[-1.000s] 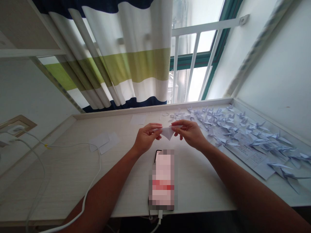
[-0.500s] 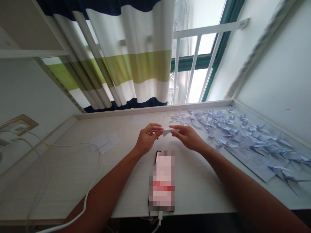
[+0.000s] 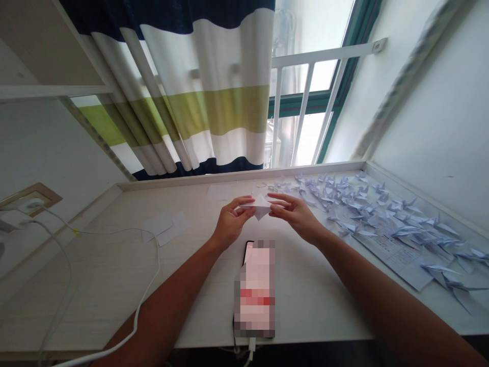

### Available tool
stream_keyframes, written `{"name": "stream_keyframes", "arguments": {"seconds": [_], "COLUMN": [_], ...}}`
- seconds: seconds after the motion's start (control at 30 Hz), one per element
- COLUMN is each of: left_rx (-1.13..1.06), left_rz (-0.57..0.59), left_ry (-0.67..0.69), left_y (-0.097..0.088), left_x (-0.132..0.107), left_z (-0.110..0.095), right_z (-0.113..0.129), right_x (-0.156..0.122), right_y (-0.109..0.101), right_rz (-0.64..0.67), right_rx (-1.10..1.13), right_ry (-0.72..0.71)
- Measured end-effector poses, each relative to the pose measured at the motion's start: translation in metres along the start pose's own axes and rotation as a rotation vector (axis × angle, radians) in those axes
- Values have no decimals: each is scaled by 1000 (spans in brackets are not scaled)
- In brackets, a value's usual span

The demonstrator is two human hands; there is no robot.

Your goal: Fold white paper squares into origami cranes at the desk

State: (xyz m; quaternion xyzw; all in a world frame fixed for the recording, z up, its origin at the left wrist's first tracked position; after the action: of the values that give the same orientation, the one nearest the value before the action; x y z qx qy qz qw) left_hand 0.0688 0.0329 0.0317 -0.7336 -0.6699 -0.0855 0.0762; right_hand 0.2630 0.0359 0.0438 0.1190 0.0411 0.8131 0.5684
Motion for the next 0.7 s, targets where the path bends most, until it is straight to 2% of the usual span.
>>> {"name": "stream_keyframes", "arguments": {"seconds": [0.17,0.4,0.7], "left_rx": [47,-34,42], "left_rz": [20,-143,-38], "left_ry": [-47,-4,-40], "left_y": [0,-5,3], "left_x": [1,1,-6], "left_z": [1,-2,-5], "right_z": [-3,-1,3], "right_x": [1,-2,-3], "right_y": [0,3,7], "right_rz": [-48,-77,-87], "right_rx": [81,-10,-126], "right_ry": [21,43,-69]}}
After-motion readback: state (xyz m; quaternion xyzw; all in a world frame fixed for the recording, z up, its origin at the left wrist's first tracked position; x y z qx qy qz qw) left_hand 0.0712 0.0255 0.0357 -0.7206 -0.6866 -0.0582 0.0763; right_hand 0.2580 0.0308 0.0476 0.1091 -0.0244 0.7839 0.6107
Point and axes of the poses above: each hand's wrist, its own x-axis towards the middle knuckle, its own y-axis out of the palm, z = x × y, the point moved 5 cm from there along x, towards the middle knuckle, and after that the axes turned 8 degrees about x, right-handed, at the moved point
